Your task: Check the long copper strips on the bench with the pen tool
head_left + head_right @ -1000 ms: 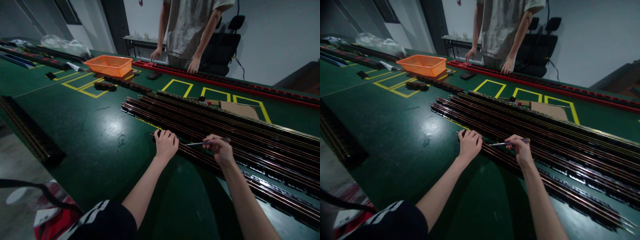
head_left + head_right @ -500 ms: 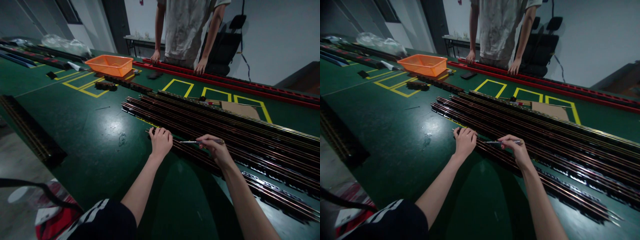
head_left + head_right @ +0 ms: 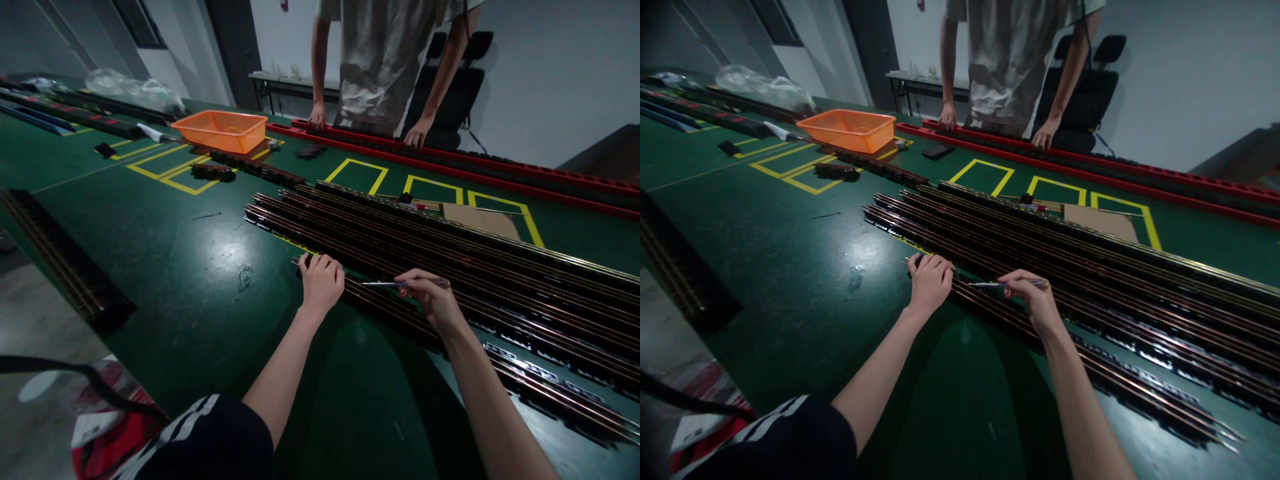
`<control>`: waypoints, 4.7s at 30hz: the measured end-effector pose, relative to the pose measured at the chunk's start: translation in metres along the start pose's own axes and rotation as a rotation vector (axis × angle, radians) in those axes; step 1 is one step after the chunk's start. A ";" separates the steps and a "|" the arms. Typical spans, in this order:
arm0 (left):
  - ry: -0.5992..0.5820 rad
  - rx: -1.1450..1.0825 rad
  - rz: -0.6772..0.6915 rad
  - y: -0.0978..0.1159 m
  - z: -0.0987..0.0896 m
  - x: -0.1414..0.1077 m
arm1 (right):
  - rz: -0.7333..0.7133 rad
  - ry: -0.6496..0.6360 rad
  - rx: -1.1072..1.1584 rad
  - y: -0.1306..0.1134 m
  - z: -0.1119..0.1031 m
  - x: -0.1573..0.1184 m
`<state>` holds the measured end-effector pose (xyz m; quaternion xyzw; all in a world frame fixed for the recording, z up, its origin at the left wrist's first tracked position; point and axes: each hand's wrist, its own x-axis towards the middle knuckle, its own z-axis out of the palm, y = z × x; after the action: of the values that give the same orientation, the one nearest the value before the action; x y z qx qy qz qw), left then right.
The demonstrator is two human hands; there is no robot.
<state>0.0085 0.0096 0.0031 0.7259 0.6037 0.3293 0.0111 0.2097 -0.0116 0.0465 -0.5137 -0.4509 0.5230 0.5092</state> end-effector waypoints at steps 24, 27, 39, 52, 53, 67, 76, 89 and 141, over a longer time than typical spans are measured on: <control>0.018 0.043 -0.047 -0.009 -0.004 0.004 | -0.008 0.034 -0.005 0.003 -0.007 0.001; 0.026 0.044 -0.048 -0.012 -0.005 0.005 | -0.013 0.028 -0.007 0.002 -0.007 0.002; 0.029 0.024 -0.045 -0.016 -0.005 0.005 | 0.023 0.042 0.018 -0.005 -0.013 0.001; 0.015 0.017 -0.046 -0.019 -0.004 0.004 | -0.004 0.063 0.019 -0.001 -0.016 0.004; 0.016 0.016 -0.046 -0.019 -0.004 0.004 | -0.005 0.059 0.017 -0.001 -0.016 0.004; 0.041 0.012 -0.033 -0.020 -0.002 0.005 | 0.006 0.063 0.025 0.003 -0.016 0.004; 0.073 -0.017 -0.061 -0.017 -0.003 0.004 | 0.020 0.074 0.044 0.004 -0.014 0.004; 0.017 -0.085 0.105 0.013 0.003 -0.006 | 0.017 0.062 0.049 0.005 -0.015 0.006; -0.003 -0.011 0.019 -0.007 -0.002 0.003 | 0.009 -0.059 0.000 0.005 -0.003 0.000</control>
<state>0.0016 0.0133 0.0036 0.7320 0.5949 0.3317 0.0127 0.2120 -0.0120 0.0409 -0.4998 -0.4634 0.5403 0.4934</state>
